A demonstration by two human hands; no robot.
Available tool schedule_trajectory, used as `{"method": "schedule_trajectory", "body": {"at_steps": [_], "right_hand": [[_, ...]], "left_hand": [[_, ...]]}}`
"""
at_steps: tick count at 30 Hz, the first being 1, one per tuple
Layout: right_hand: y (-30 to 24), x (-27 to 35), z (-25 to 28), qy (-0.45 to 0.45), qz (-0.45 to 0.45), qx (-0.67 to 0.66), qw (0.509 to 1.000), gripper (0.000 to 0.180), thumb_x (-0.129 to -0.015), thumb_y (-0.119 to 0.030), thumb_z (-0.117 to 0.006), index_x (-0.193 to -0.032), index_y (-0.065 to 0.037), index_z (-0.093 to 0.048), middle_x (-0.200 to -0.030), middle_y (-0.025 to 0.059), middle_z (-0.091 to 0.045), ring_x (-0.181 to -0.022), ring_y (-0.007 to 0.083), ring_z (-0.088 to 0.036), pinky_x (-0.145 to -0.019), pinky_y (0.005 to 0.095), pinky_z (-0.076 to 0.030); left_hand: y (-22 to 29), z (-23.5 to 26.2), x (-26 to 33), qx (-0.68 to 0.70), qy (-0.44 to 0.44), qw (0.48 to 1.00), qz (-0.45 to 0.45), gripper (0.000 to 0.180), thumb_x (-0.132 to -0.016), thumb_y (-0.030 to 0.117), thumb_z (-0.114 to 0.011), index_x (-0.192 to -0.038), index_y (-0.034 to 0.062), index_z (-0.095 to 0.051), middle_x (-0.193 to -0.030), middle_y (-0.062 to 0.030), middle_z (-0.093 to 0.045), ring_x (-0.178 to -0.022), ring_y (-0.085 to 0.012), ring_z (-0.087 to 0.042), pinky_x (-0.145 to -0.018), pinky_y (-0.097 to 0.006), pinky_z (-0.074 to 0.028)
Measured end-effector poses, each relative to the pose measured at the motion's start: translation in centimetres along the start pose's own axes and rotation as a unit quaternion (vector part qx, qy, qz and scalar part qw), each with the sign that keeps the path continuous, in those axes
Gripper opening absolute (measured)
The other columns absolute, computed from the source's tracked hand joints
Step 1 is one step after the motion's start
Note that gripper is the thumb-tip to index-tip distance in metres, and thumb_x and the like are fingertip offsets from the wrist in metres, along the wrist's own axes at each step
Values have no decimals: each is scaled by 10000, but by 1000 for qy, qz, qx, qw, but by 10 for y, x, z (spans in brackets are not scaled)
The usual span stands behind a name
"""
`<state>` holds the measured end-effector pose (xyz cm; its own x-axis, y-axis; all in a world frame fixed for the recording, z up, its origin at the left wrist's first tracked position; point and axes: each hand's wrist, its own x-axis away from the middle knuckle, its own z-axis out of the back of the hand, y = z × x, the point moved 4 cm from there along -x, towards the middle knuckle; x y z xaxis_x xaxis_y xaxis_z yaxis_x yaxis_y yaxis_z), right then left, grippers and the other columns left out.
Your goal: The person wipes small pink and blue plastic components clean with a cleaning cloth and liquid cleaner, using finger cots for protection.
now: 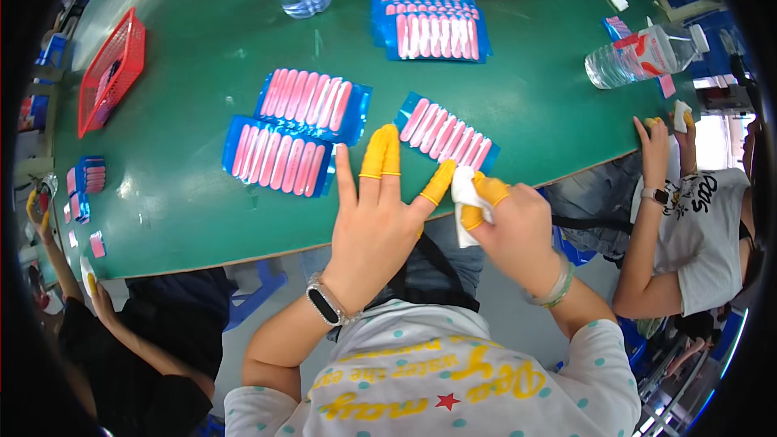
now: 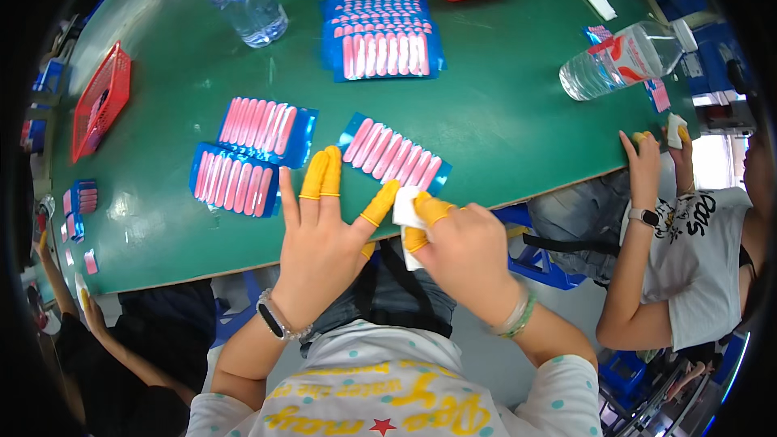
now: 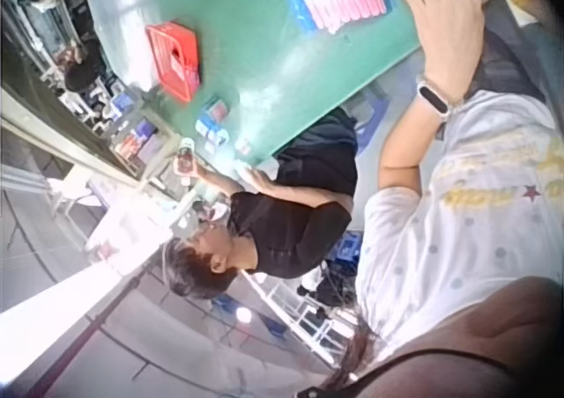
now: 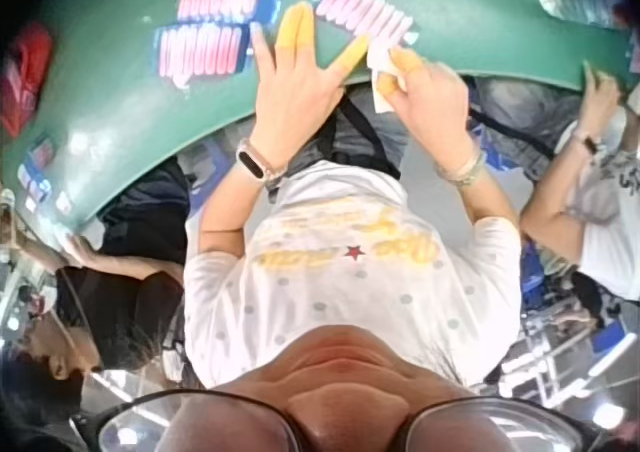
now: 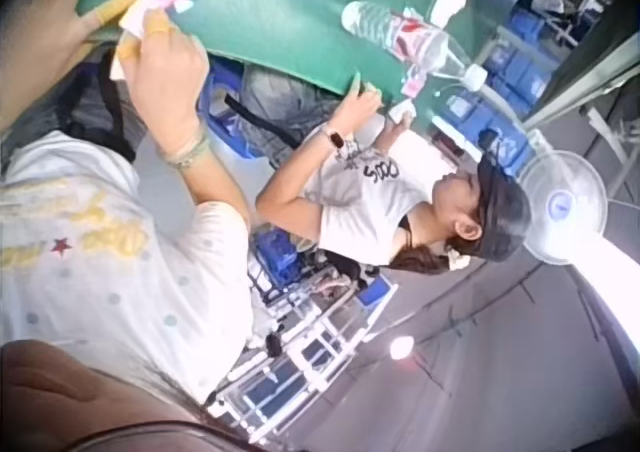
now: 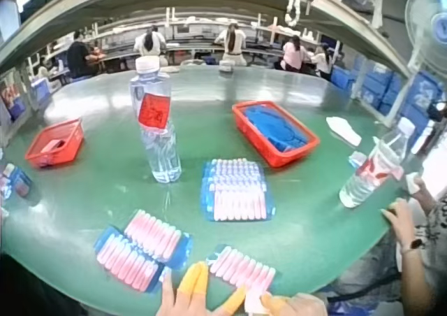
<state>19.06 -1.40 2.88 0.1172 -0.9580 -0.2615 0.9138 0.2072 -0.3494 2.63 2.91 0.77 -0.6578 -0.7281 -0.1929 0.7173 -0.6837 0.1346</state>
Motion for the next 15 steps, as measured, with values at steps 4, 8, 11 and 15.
{"method": "schedule_trajectory", "body": {"at_steps": [4, 8, 11, 15], "right_hand": [[29, -11, 5, 50, -127, -157, 978, 257, -789, -134, -759, -1009, -23, -684, -680, 86, -628, -576, 174, -589, -547, 327, -473], [42, -22, 8, 122, -153, -247, 949, 165, -865, -72, -695, -986, 32, -653, -740, -4, -639, -637, 33, -529, -560, 210, -428], [60, -27, 1, 181, -162, -280, 929, 163, -876, -63, -683, -1000, 38, -648, -733, 9, -638, -633, 35, -537, -560, 212, -429], [77, -25, -10, 268, -211, -387, 857, 210, -946, -89, -668, -1100, 46, -624, -879, 18, -662, -710, 45, -575, -606, 200, -456]], "left_hand": [[-2, 8, 1, 78, 7, 996, 33, 683, -783, 507, -725, -1392, 242, -562, -1496, -247, -386, -1415, -420, -316, -1090, -775, -48], [-36, 44, 10, -22, 33, 987, 156, 661, -783, 566, -709, -1337, 217, -618, -1487, -255, -388, -1434, -459, -258, -1071, -781, 18], [-62, 60, 11, -107, 89, 965, 224, 575, -802, 525, -712, -1294, 232, -656, -1489, -261, -381, -1429, -475, -258, -1075, -771, 4], [-58, 59, 0, -64, 110, 973, 192, 505, -788, 438, -751, -1250, 244, -687, -1489, -268, -377, -1419, -495, -267, -1074, -772, -60]]}}
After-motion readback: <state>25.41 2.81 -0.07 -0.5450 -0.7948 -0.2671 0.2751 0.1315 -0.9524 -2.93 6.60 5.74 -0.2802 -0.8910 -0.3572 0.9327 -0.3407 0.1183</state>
